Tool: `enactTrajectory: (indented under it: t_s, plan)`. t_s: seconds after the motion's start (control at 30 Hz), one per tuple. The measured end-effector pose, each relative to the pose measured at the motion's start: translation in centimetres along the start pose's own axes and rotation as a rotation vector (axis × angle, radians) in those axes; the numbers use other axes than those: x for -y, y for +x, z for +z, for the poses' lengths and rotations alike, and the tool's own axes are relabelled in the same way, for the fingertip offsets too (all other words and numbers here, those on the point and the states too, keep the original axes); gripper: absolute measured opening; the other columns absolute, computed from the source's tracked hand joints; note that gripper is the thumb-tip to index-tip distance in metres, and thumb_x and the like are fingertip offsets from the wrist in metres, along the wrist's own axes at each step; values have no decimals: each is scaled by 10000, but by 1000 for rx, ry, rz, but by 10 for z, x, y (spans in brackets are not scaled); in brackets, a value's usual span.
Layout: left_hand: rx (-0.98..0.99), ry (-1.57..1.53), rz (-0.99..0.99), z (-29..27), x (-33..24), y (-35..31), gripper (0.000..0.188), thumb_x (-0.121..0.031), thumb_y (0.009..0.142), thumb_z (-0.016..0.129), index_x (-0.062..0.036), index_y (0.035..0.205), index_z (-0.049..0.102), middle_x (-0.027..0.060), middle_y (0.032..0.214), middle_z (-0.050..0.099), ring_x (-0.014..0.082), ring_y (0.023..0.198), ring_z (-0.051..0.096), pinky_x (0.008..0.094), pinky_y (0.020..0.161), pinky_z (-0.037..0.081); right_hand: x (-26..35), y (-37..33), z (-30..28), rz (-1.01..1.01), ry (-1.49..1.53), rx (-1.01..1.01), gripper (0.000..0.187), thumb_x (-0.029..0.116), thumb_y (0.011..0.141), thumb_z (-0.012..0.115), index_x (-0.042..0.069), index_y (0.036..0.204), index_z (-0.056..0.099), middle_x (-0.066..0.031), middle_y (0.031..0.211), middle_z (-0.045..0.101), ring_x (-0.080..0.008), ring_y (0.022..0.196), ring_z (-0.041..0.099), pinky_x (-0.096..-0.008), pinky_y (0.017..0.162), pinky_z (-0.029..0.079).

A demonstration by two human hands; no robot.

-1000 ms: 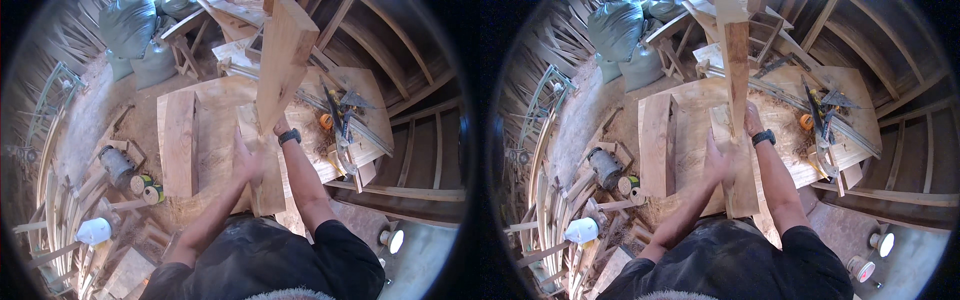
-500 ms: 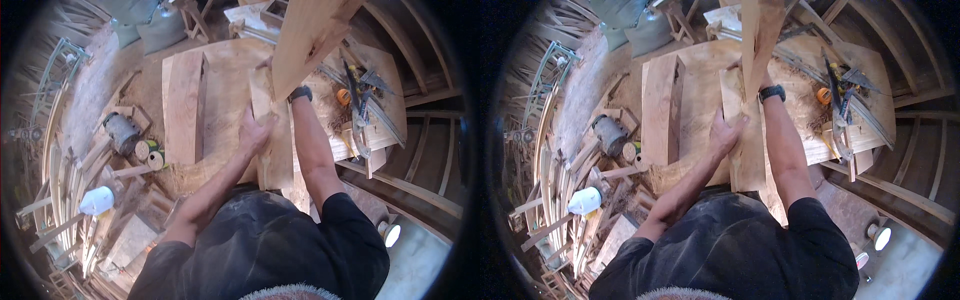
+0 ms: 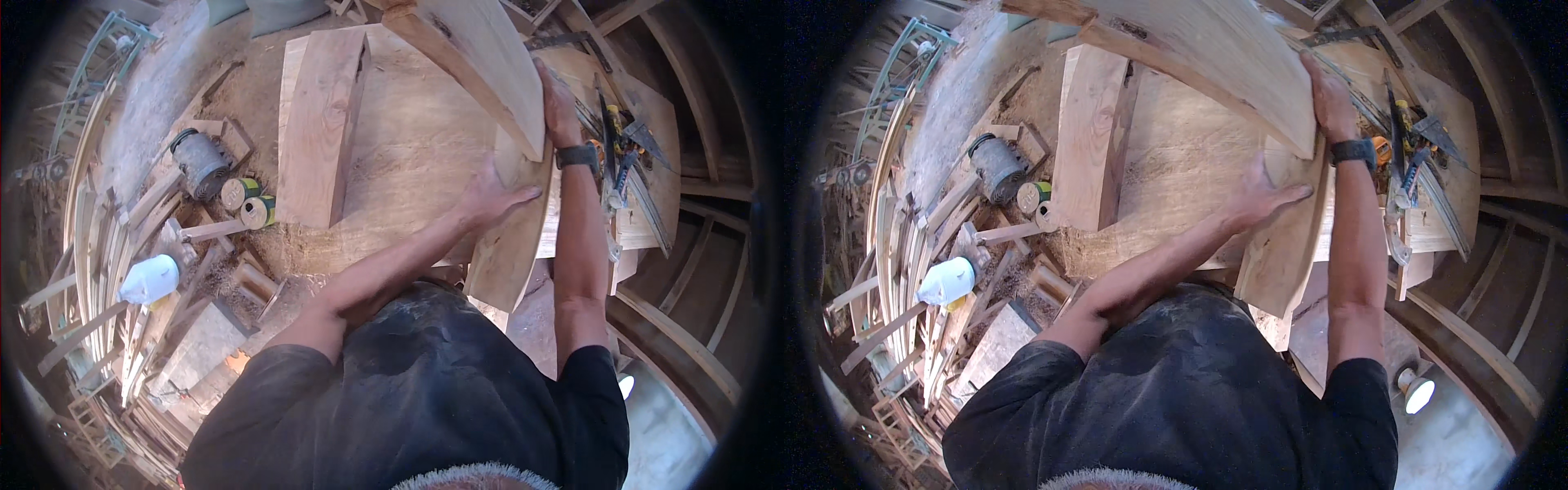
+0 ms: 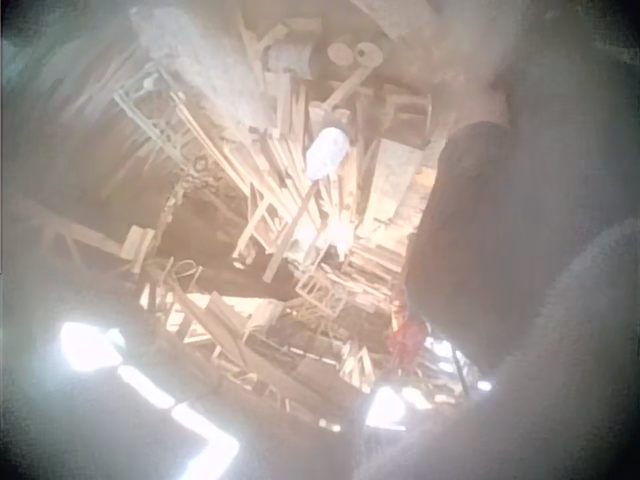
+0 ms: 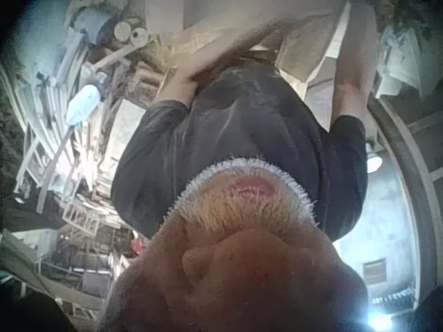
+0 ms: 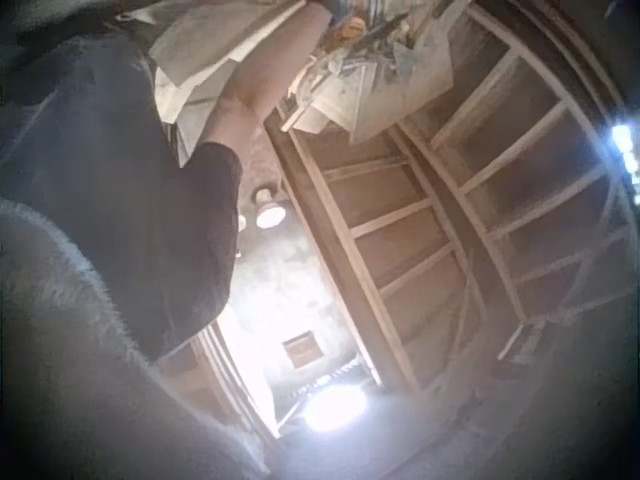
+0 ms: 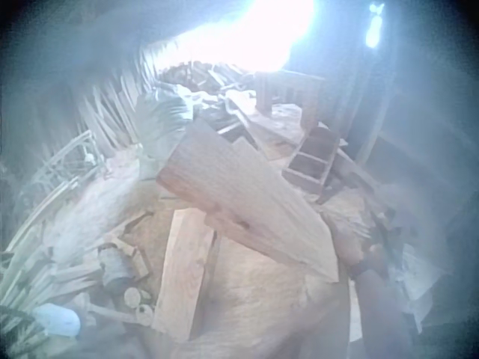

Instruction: The person uses a hammer and a chisel to carve a slot into a block of wood, fits a second piece of wood into the slot to form a joint, and uses a square to check the alignment of the pieces.

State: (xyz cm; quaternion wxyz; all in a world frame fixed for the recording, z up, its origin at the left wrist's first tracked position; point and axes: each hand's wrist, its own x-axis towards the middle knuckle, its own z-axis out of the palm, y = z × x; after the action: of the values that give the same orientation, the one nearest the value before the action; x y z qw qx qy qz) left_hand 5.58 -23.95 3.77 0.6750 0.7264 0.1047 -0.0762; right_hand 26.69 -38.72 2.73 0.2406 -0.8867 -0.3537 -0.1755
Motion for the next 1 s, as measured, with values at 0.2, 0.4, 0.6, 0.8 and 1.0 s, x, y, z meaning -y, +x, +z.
enactTrajectory:
  t_s: [0.2,0.4,0.6,0.8,1.0]
  plan:
    - [168,164,-38,-11,3,22,1008,-523,781,830,102,1441,395,341,1318,604,439,1250,599,462,1074,471,6,2,-19,237,48,191,503,149,1052,432,120,1552,387,-267,1350,625,-418,1225,623,-465,1044,490]
    - [218,328,104,-83,-16,-4,517,-385,898,753,-35,1263,645,173,1194,704,292,1025,703,395,909,558,10,6,-12,318,65,127,513,415,1110,334,89,1414,589,-255,1340,637,-437,1254,584,-454,1068,438]
    - [-566,1353,426,-210,-34,0,1004,-634,792,763,-55,1534,415,208,1543,444,414,1346,504,500,1157,363,12,12,-4,452,132,168,773,652,1049,315,-7,1260,658,-340,1235,642,-491,1170,593,-485,998,447]
    - [-527,1102,-42,-256,-7,6,1279,-689,646,821,-105,1626,242,246,1564,369,433,1324,520,532,1077,472,12,22,0,435,-91,306,599,540,1088,298,109,1361,611,-306,1193,677,-474,1119,632,-526,992,464]
    - [-549,999,-83,-264,-14,-5,1162,-552,673,832,-112,1609,305,211,1493,461,382,1359,509,477,1094,469,41,30,0,280,-290,361,440,405,1104,328,265,1497,467,-233,1015,725,-423,960,695,-522,836,548]
